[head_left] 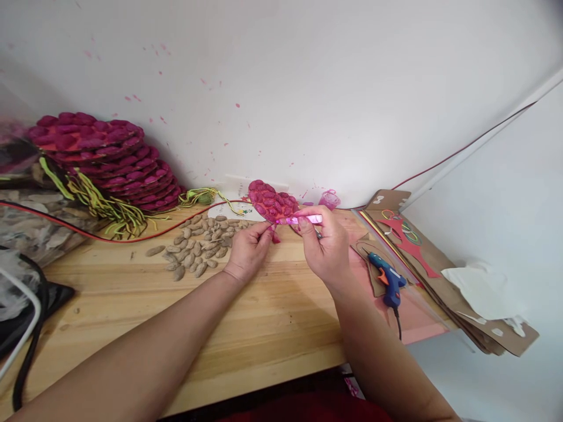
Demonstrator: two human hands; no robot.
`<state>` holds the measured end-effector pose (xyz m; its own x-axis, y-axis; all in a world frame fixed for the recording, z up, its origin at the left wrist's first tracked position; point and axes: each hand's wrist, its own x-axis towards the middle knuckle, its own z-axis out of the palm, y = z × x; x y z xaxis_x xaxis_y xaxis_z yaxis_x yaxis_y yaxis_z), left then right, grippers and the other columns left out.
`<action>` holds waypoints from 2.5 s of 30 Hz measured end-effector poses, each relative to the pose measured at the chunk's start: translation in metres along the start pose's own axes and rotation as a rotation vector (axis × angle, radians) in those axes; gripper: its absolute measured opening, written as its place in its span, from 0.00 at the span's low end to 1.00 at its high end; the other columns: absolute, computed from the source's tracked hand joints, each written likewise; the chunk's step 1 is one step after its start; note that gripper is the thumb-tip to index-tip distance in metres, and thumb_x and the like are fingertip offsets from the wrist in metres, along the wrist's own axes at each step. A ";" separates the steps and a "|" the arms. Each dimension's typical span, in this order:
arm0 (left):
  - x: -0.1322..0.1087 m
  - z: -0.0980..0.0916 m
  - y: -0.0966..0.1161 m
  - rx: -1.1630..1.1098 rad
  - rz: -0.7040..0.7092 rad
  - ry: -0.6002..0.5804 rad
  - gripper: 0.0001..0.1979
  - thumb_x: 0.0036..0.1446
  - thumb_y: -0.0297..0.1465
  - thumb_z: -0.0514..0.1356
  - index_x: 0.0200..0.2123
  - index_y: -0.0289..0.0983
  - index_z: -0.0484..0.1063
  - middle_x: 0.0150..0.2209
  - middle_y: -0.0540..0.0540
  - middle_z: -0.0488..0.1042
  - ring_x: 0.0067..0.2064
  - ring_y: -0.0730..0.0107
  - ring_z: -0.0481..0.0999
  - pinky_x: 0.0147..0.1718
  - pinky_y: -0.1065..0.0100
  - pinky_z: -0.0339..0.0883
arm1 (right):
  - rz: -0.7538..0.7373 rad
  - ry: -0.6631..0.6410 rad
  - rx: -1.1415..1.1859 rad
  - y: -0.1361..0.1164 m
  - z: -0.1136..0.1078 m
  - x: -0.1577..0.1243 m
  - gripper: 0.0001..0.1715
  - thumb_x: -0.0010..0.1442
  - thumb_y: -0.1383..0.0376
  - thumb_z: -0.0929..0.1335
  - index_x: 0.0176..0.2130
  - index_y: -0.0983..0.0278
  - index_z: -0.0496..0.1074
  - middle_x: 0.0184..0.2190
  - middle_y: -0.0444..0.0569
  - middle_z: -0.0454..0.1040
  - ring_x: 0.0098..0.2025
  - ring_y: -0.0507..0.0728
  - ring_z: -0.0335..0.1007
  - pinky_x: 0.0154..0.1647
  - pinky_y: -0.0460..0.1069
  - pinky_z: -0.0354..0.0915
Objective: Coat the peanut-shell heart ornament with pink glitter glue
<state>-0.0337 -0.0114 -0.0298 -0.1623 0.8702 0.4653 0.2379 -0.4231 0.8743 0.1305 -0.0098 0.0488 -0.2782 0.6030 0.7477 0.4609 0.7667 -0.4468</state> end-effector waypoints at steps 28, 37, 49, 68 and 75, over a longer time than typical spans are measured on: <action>0.000 0.000 0.001 0.008 -0.005 -0.001 0.17 0.63 0.37 0.56 0.25 0.39 0.76 0.27 0.48 0.80 0.32 0.66 0.77 0.38 0.68 0.69 | -0.020 0.051 -0.022 0.001 -0.002 -0.001 0.08 0.71 0.60 0.65 0.43 0.59 0.73 0.40 0.48 0.81 0.43 0.58 0.77 0.49 0.56 0.69; 0.001 0.000 0.000 -0.001 -0.005 0.007 0.16 0.63 0.37 0.56 0.25 0.39 0.76 0.27 0.47 0.80 0.31 0.66 0.77 0.38 0.68 0.68 | 0.023 0.054 0.000 0.004 -0.002 -0.002 0.09 0.71 0.59 0.66 0.43 0.60 0.73 0.40 0.49 0.81 0.44 0.58 0.77 0.50 0.57 0.70; 0.001 0.000 0.003 -0.016 -0.010 0.014 0.17 0.63 0.37 0.56 0.24 0.39 0.76 0.26 0.48 0.79 0.30 0.67 0.76 0.36 0.69 0.68 | -0.013 0.027 0.008 0.002 -0.003 -0.003 0.08 0.71 0.59 0.65 0.43 0.59 0.73 0.38 0.48 0.80 0.42 0.58 0.76 0.47 0.57 0.69; 0.001 0.000 0.003 -0.036 -0.035 0.022 0.17 0.62 0.37 0.57 0.23 0.38 0.75 0.25 0.48 0.79 0.30 0.67 0.76 0.36 0.68 0.67 | -0.047 0.057 -0.035 0.006 -0.004 -0.003 0.08 0.71 0.61 0.66 0.42 0.60 0.74 0.38 0.48 0.80 0.42 0.57 0.76 0.46 0.56 0.69; 0.001 0.000 0.003 -0.034 -0.036 0.021 0.17 0.62 0.37 0.57 0.24 0.39 0.76 0.26 0.48 0.80 0.30 0.66 0.76 0.36 0.68 0.68 | -0.068 0.039 -0.010 0.005 -0.003 -0.003 0.08 0.71 0.61 0.65 0.43 0.60 0.74 0.39 0.48 0.80 0.42 0.58 0.76 0.47 0.56 0.70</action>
<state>-0.0335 -0.0119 -0.0261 -0.1901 0.8799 0.4355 0.1988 -0.3999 0.8947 0.1360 -0.0085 0.0459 -0.2765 0.5401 0.7949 0.4506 0.8034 -0.3892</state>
